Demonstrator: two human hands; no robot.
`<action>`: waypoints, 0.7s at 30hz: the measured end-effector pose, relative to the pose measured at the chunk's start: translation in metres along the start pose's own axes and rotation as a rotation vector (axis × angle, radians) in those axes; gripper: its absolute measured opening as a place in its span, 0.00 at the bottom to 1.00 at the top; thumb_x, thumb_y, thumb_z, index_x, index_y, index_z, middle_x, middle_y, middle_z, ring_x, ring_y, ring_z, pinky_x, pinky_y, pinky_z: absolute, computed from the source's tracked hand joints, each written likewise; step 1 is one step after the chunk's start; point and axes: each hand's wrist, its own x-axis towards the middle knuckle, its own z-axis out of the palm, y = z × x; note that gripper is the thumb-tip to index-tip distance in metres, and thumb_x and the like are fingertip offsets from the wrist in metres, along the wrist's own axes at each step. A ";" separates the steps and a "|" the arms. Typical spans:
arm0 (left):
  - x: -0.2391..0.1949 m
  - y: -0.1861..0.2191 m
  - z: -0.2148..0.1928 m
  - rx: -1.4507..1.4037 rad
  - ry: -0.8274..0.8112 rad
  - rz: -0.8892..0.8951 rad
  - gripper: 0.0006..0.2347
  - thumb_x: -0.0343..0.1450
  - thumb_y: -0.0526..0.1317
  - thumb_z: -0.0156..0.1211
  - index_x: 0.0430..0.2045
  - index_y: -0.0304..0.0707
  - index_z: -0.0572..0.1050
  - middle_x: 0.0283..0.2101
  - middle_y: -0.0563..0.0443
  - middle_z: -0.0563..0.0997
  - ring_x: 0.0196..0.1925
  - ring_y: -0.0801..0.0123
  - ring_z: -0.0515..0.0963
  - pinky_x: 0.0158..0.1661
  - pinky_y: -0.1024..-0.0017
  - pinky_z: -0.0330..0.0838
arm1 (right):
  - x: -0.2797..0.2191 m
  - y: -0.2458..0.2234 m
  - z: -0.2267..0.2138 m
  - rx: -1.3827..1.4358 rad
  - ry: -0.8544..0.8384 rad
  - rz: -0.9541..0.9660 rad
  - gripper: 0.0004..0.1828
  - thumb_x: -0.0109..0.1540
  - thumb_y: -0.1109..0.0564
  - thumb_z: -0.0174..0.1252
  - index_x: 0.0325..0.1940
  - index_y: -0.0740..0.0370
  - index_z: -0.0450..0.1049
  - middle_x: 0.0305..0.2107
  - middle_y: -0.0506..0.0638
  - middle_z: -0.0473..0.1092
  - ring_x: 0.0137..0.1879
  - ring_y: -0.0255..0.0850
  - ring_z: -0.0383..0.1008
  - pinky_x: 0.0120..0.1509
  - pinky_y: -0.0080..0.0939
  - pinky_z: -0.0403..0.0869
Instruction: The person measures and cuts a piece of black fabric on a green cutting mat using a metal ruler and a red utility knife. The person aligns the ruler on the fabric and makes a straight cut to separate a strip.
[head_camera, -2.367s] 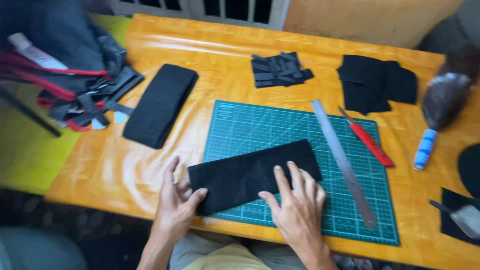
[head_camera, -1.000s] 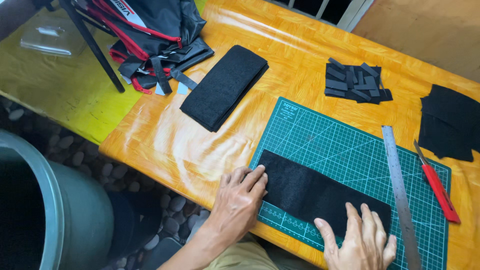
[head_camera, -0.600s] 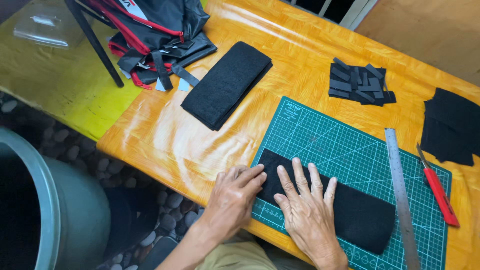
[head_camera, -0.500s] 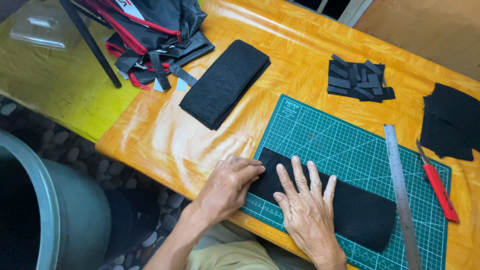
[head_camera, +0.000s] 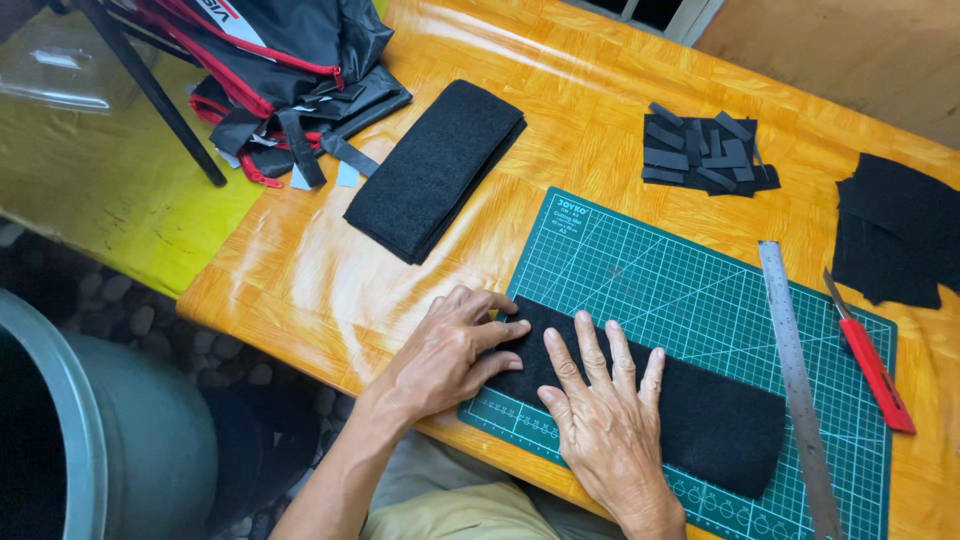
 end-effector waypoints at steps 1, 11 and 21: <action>-0.001 0.000 0.000 -0.002 0.002 0.000 0.14 0.74 0.47 0.61 0.49 0.40 0.80 0.53 0.43 0.75 0.47 0.50 0.74 0.49 0.55 0.65 | -0.001 0.002 0.001 -0.002 -0.001 -0.001 0.36 0.65 0.35 0.47 0.78 0.35 0.57 0.78 0.45 0.50 0.80 0.54 0.51 0.74 0.78 0.51; 0.000 -0.002 -0.001 -0.040 -0.019 -0.029 0.14 0.72 0.45 0.63 0.49 0.38 0.80 0.60 0.43 0.76 0.49 0.47 0.74 0.53 0.54 0.66 | -0.043 0.052 0.000 0.090 -0.068 0.182 0.39 0.64 0.33 0.47 0.79 0.41 0.56 0.78 0.45 0.51 0.81 0.51 0.49 0.78 0.74 0.46; -0.002 0.009 -0.004 -0.057 -0.012 -0.049 0.14 0.71 0.42 0.65 0.50 0.39 0.80 0.60 0.46 0.77 0.50 0.52 0.73 0.54 0.55 0.67 | -0.084 0.055 0.003 -0.060 -0.099 0.310 0.41 0.62 0.23 0.38 0.79 0.30 0.52 0.79 0.41 0.49 0.82 0.48 0.48 0.74 0.81 0.47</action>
